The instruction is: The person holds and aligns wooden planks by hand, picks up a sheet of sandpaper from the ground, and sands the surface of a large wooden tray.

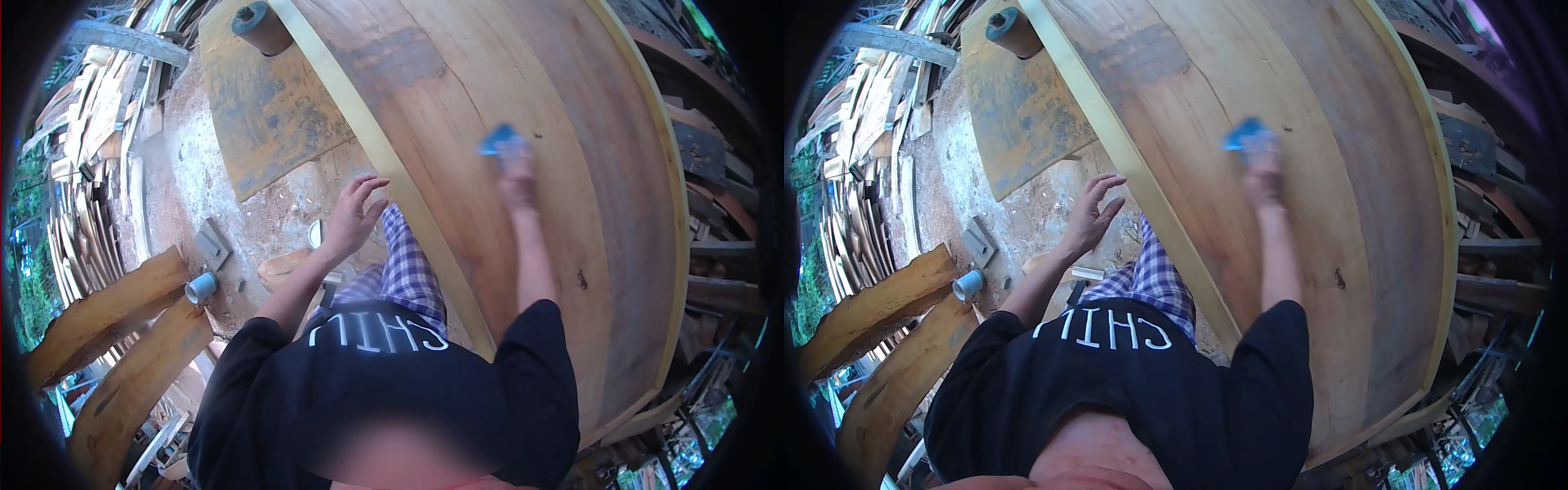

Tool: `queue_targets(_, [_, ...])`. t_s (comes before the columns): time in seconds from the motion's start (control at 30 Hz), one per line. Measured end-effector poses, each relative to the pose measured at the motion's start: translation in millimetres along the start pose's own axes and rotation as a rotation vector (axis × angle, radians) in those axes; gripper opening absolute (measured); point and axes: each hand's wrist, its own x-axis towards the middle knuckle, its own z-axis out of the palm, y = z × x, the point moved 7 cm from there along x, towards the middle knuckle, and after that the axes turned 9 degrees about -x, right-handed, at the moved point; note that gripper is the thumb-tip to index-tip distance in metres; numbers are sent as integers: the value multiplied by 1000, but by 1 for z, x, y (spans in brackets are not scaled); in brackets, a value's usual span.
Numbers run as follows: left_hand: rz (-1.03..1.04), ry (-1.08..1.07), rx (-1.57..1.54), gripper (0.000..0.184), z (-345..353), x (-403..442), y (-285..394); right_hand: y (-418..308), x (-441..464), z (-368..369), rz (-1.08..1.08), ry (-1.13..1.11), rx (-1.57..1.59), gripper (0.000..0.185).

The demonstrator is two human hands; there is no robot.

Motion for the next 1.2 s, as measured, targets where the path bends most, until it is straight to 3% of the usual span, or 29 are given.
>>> queue_targets(0.07, [-76, 30, -48, 37, -10, 16, -12, 132, -29, -27, 509, -6, -144, 31])
queue_targets(0.1, [-83, 16, -22, 49, -15, 25, -21, 186, -48, -48, 600, 131, -126, 25])
queue_targets(0.13, [-81, 32, -15, 49, -18, 36, -25, 229, -77, -60, 938, 128, -189, 21])
queue_targets(0.2, [-299, 159, -199, 60, -30, 54, -46, 232, -63, -39, 1025, 156, -254, 21])
queue_targets(0.23, [-304, 153, -184, 60, -33, 68, -50, 232, -65, -33, 1117, 178, -337, 21])
queue_targets(0.27, [-314, 191, -310, 64, -36, 86, -57, 167, -1, -32, 818, 72, -531, 22])
queue_targets(0.3, [-322, 231, -440, 68, -39, 103, -65, 121, 39, -12, 871, 174, 7, 26])
queue_targets(0.33, [-323, 228, -433, 68, -42, 123, -74, 59, 66, 16, 651, 76, -23, 26])
queue_targets(0.4, [-237, 407, -350, 73, -62, 157, -95, -72, 110, 72, 188, -81, -18, 45])
queue_targets(0.43, [-205, 480, -330, 76, -68, 172, -113, -126, 123, 76, -5, -129, 107, 48])
queue_targets(0.47, [-200, 472, -322, 76, -74, 186, -115, -124, 131, 82, 6, -123, 110, 48])
queue_targets(0.53, [-269, 579, -152, 79, -89, 199, -122, -140, 142, 90, -280, -131, 298, 52])
queue_targets(0.63, [-292, 577, -177, 79, -98, 215, -125, 22, 165, 42, 162, 59, 65, 31])
queue_targets(0.67, [-301, 575, -187, 78, -98, 218, -127, 99, 146, 34, 540, -58, -2, 28])
queue_targets(0.7, [-307, 576, -197, 78, -95, 220, -129, 166, 123, 15, 556, 100, -208, 21])
queue_targets(0.73, [-301, 617, -163, 78, -94, 220, -128, 235, 82, 13, 736, 79, -245, 17])
queue_targets(0.8, [-297, 658, -133, 77, -93, 218, -128, 291, 29, 6, 1045, 43, -650, 17])
queue_targets(0.83, [-295, 674, -143, 77, -93, 219, -128, 276, 41, 21, 1325, 249, 1, 17])
queue_targets(0.87, [-294, 687, -153, 76, -92, 219, -128, 203, 112, 25, 851, -5, -290, 21])
queue_targets(0.9, [-277, 690, -130, 75, -93, 220, -121, 126, 166, 30, 759, -160, -136, 30])
queue_targets(0.93, [-276, 687, -135, 75, -92, 219, -116, 49, 194, 43, 571, -95, -263, 37])
queue_targets(0.97, [-285, 684, -149, 74, -92, 219, -113, -13, 219, 67, 407, -189, -116, 42])
queue_targets(1.0, [-291, 680, -158, 74, -94, 221, -112, -76, 219, 106, 283, -135, 76, 40])
queue_targets(1.03, [-285, 674, -151, 74, -94, 222, -116, -141, 224, 109, 0, -210, 62, 37])
queue_targets(1.07, [-265, 691, -129, 73, -93, 220, -122, -183, 221, 120, -140, -138, 75, 35])
queue_targets(1.2, [-283, 713, -173, 74, -93, 220, -116, -193, 239, 117, -106, -171, 213, 34])
